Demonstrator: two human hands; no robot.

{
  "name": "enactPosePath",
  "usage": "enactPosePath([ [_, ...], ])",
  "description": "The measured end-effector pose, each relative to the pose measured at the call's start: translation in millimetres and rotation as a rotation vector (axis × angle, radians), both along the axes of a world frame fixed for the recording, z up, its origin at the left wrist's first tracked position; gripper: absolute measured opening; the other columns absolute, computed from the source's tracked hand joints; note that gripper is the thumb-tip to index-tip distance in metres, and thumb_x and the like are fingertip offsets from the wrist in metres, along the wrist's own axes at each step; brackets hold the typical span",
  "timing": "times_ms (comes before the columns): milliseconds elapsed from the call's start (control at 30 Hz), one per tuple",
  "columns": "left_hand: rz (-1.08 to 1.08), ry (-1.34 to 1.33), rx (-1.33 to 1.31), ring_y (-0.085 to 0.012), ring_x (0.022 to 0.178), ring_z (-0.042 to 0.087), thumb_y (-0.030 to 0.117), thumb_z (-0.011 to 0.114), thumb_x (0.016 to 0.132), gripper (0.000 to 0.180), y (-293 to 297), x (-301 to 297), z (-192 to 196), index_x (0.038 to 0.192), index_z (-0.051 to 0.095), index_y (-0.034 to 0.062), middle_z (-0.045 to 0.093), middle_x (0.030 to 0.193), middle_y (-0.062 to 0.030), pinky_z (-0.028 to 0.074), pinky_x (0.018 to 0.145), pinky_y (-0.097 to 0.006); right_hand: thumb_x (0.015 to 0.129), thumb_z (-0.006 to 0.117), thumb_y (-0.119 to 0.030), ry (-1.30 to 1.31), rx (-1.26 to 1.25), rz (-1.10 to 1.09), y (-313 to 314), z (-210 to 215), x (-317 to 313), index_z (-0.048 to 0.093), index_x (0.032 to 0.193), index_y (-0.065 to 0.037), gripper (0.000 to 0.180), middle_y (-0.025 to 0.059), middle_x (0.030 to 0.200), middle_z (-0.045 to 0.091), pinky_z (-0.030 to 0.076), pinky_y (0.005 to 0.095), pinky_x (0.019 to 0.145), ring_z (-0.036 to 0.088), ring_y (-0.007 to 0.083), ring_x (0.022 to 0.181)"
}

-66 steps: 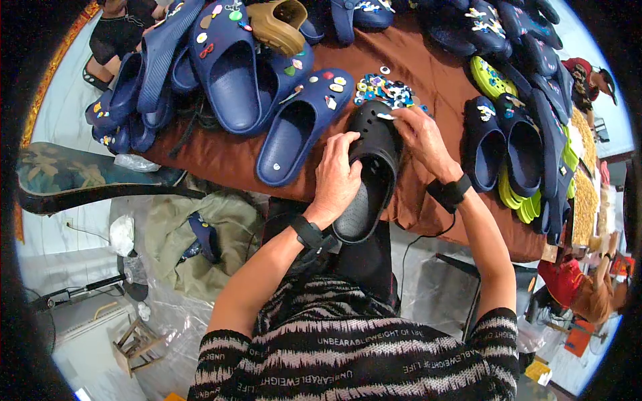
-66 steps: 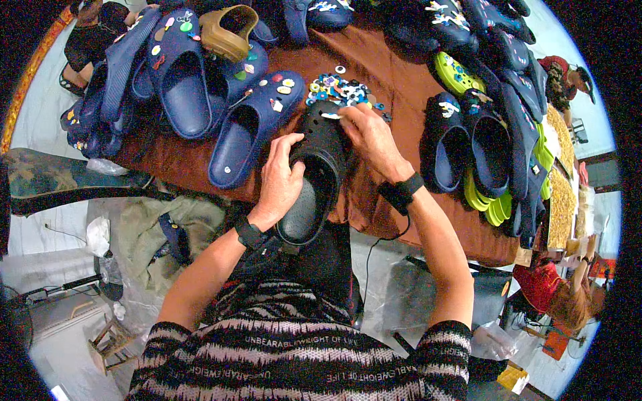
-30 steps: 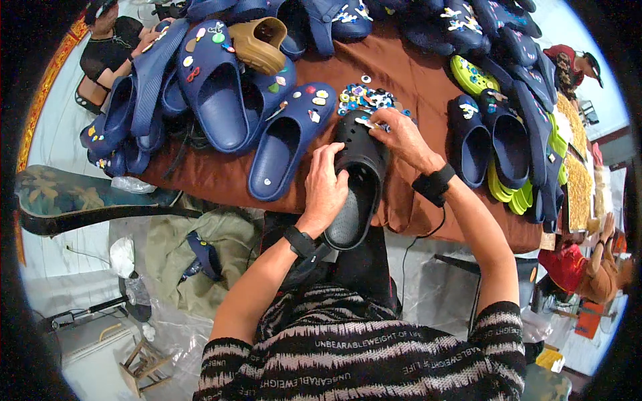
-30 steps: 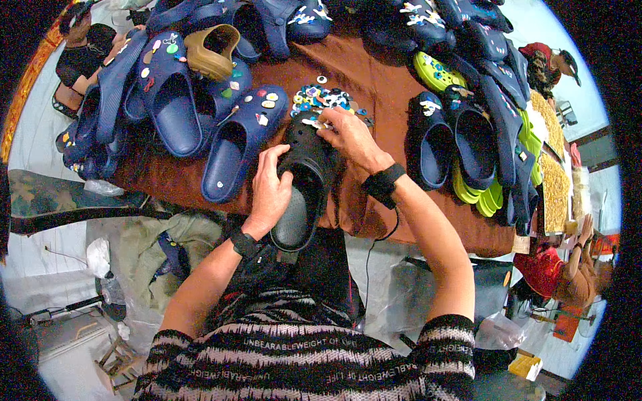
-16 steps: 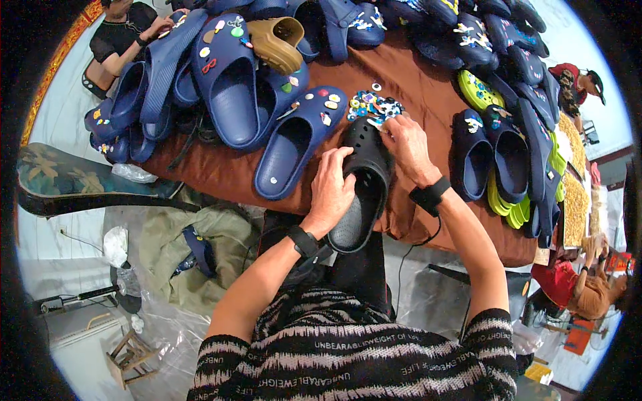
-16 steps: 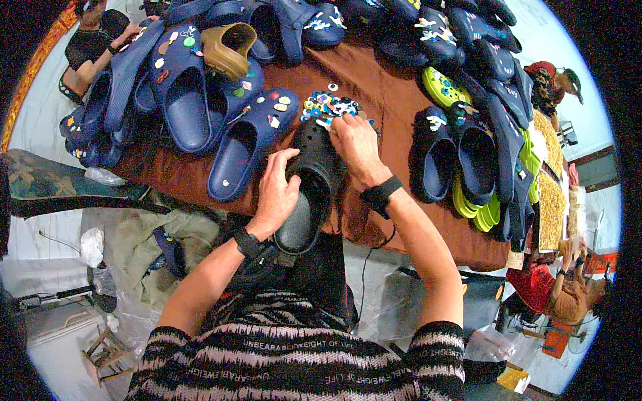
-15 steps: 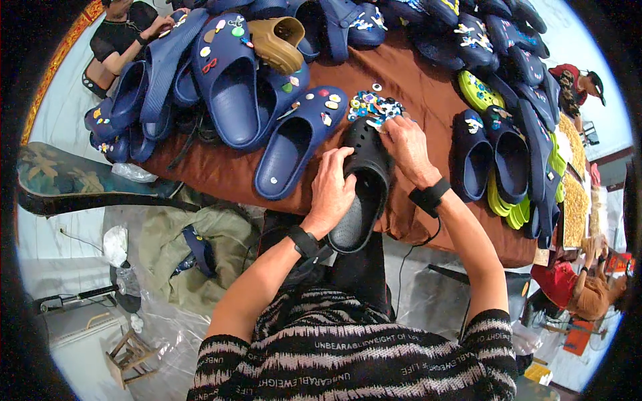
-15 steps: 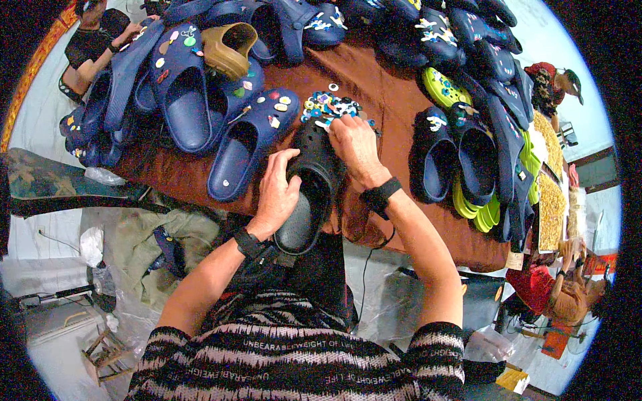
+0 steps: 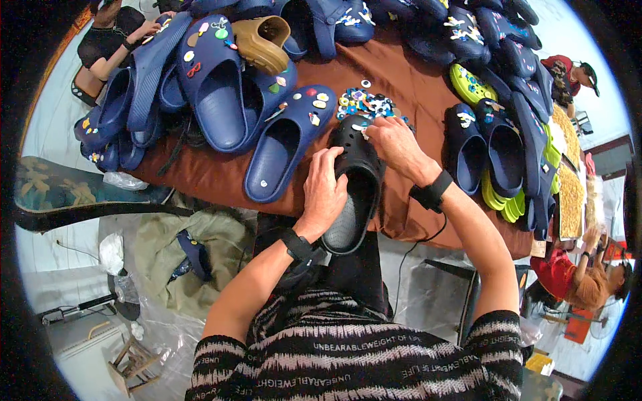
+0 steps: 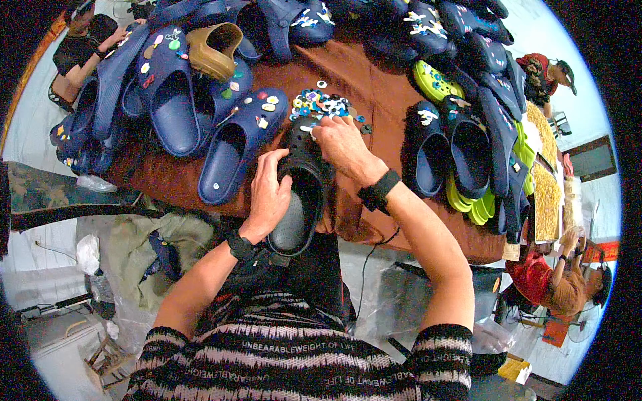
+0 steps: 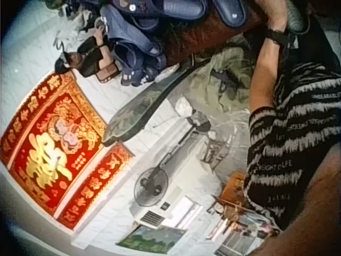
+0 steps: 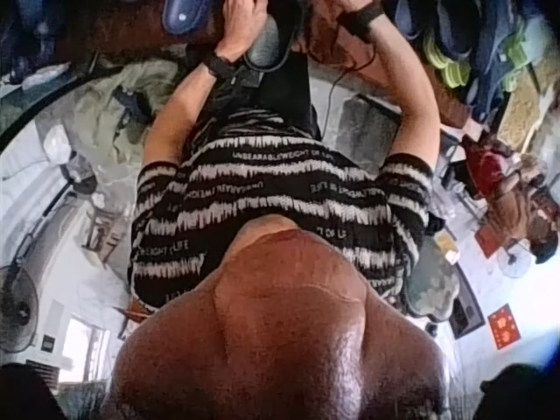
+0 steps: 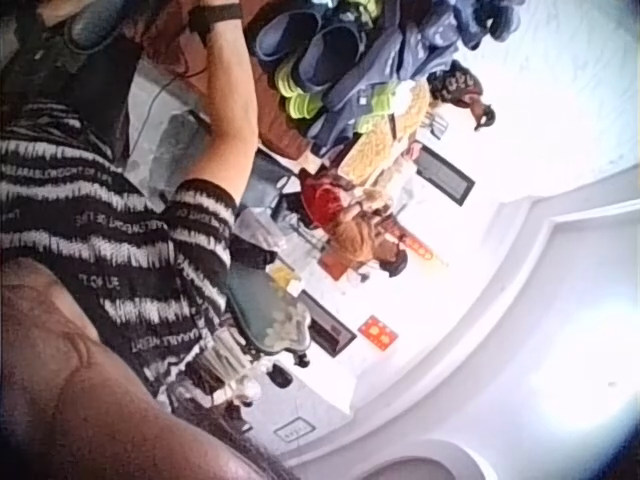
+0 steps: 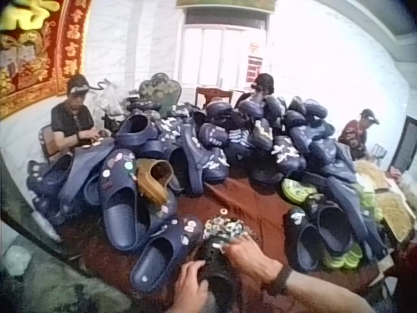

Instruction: Attaching small decorative charms or badges to the surface of clogs.

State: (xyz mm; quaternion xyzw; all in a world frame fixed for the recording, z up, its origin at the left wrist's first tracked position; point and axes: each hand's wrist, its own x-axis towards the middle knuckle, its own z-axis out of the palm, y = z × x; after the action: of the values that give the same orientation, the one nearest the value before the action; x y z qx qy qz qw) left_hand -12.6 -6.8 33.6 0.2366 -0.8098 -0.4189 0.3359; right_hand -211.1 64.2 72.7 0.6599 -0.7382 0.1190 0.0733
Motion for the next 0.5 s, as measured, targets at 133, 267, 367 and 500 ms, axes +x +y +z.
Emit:
enactPosePath([
  [133, -0.010, -0.022, -0.035, -0.0421, 0.120, 0.054, -0.008, 0.055, 0.081, 0.051, -1, 0, 0, 0.130, 0.051, 0.0031, 0.054, 0.126, -0.0210, 0.044, 0.103, -0.047, 0.079, 0.065, -0.006, 0.005, 0.014, 0.035, -2, -6, -3, 0.069, 0.091, -0.006, 0.012, 0.0158, 0.094, 0.063, 0.048, 0.0453, 0.089, 0.063, 0.0342, 0.094],
  [267, -0.030, -0.002, -0.025, -0.0424, 0.121, 0.054, -0.009, 0.055, 0.080, 0.051, -2, 0, 0, 0.130, 0.051, 0.0029, 0.053, 0.127, -0.0215, 0.044, 0.103, -0.047, 0.081, 0.067, -0.008, -0.204, 0.020, 0.034, 2, -1, -16, 0.066, 0.095, -0.005, 0.014, 0.0177, 0.098, 0.063, 0.049, 0.0466, 0.086, 0.063, 0.0372, 0.095],
  [367, -0.020, -0.013, -0.008, -0.0422, 0.121, 0.053, -0.009, 0.055, 0.080, 0.051, 0, 1, 0, 0.130, 0.052, 0.0034, 0.053, 0.127, -0.0211, 0.044, 0.104, -0.046, 0.084, 0.067, -0.010, -0.390, -0.033, 0.060, 1, 0, -23, 0.062, 0.099, -0.004, 0.017, 0.0183, 0.099, 0.062, 0.050, 0.0485, 0.084, 0.062, 0.0404, 0.096],
  [500, -0.037, -0.003, -0.015, -0.0416, 0.122, 0.051, -0.006, 0.064, 0.079, 0.054, -4, 2, -4, 0.130, 0.050, 0.0063, 0.052, 0.127, -0.0196, 0.044, 0.103, -0.048, 0.090, 0.064, -0.009, -0.297, -0.063, 0.070, 5, -4, -15, 0.057, 0.105, -0.002, 0.018, 0.0172, 0.101, 0.059, 0.050, 0.0478, 0.081, 0.060, 0.0401, 0.096],
])
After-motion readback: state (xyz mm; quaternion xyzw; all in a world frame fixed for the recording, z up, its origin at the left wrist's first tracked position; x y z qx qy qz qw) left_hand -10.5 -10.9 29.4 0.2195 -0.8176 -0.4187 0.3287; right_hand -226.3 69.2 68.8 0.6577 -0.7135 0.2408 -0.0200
